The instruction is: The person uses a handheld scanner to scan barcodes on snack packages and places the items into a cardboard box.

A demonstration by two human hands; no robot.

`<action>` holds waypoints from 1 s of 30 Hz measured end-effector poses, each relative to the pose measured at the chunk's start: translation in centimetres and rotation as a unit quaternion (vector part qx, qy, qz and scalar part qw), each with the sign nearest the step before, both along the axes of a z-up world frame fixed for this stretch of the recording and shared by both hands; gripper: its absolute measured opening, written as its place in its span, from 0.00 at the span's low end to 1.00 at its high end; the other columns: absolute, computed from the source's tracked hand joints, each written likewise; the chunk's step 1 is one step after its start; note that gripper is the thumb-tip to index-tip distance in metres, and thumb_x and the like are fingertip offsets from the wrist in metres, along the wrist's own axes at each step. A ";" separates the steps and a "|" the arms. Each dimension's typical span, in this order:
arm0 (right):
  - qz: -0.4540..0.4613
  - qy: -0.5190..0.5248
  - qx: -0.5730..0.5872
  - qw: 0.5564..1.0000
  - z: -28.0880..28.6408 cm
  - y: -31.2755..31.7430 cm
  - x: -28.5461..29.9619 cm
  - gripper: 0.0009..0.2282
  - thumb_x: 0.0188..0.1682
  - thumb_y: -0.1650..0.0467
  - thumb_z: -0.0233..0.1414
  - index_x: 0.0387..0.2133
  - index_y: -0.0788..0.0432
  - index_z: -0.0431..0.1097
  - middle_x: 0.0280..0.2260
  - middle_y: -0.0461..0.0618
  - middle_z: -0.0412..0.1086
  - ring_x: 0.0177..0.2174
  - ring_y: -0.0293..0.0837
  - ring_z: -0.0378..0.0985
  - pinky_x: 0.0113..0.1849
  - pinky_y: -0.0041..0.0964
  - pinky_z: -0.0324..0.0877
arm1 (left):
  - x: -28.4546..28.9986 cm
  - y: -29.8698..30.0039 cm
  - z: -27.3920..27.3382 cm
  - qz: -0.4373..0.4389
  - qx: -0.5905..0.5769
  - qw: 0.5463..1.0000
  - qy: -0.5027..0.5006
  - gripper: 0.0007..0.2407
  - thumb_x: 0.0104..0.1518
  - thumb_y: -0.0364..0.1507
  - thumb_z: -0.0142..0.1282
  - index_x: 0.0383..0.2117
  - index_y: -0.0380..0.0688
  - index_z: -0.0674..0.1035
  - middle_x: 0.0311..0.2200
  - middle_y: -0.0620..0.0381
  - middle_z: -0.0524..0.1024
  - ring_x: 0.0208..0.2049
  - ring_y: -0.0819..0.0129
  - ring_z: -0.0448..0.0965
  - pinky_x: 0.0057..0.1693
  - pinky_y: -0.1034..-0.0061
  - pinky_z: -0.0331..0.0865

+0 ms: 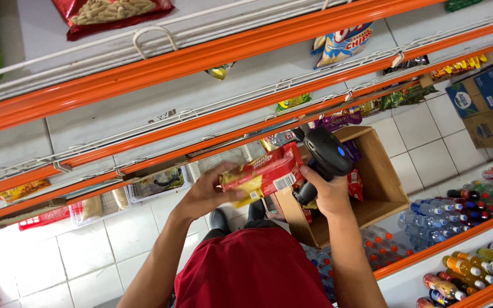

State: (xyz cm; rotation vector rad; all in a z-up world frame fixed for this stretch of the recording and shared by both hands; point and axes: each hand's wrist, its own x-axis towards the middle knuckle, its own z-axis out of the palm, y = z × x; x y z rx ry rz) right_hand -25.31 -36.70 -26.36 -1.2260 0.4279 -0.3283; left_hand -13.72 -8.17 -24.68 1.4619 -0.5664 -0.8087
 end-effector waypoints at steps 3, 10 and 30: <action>0.017 -0.019 -0.033 0.999 1.8 -0.1 1.4 0.21 0.45 0.79 0.61 0.53 0.60 0.69 0.40 0.45 0.72 0.37 0.37 0.76 0.38 0.33 0.73 | -0.3 -0.9 -1.1 -0.065 0.126 0.989 -0.049 0.28 0.49 0.46 0.68 0.51 0.40 0.78 0.43 0.48 0.82 0.44 0.58 0.83 0.52 0.64 0.77; 0.173 0.000 -0.248 0.953 5.3 2.2 4.0 0.17 0.44 0.74 0.64 0.48 0.61 0.71 0.39 0.44 0.75 0.39 0.35 0.77 0.41 0.33 0.73 | -2.7 -4.9 0.9 -0.002 0.123 0.973 -0.193 0.34 0.44 0.44 0.70 0.57 0.38 0.73 0.43 0.47 0.82 0.46 0.59 0.82 0.56 0.63 0.73; 0.173 0.047 -0.289 0.940 3.6 0.2 -0.6 0.33 0.31 0.68 0.73 0.52 0.62 0.69 0.44 0.47 0.74 0.43 0.38 0.75 0.46 0.33 0.72 | -3.2 -5.4 -3.2 0.315 -0.184 0.930 0.033 0.12 0.67 0.28 0.58 0.52 0.35 0.75 0.46 0.51 0.77 0.44 0.72 0.76 0.49 0.78 0.75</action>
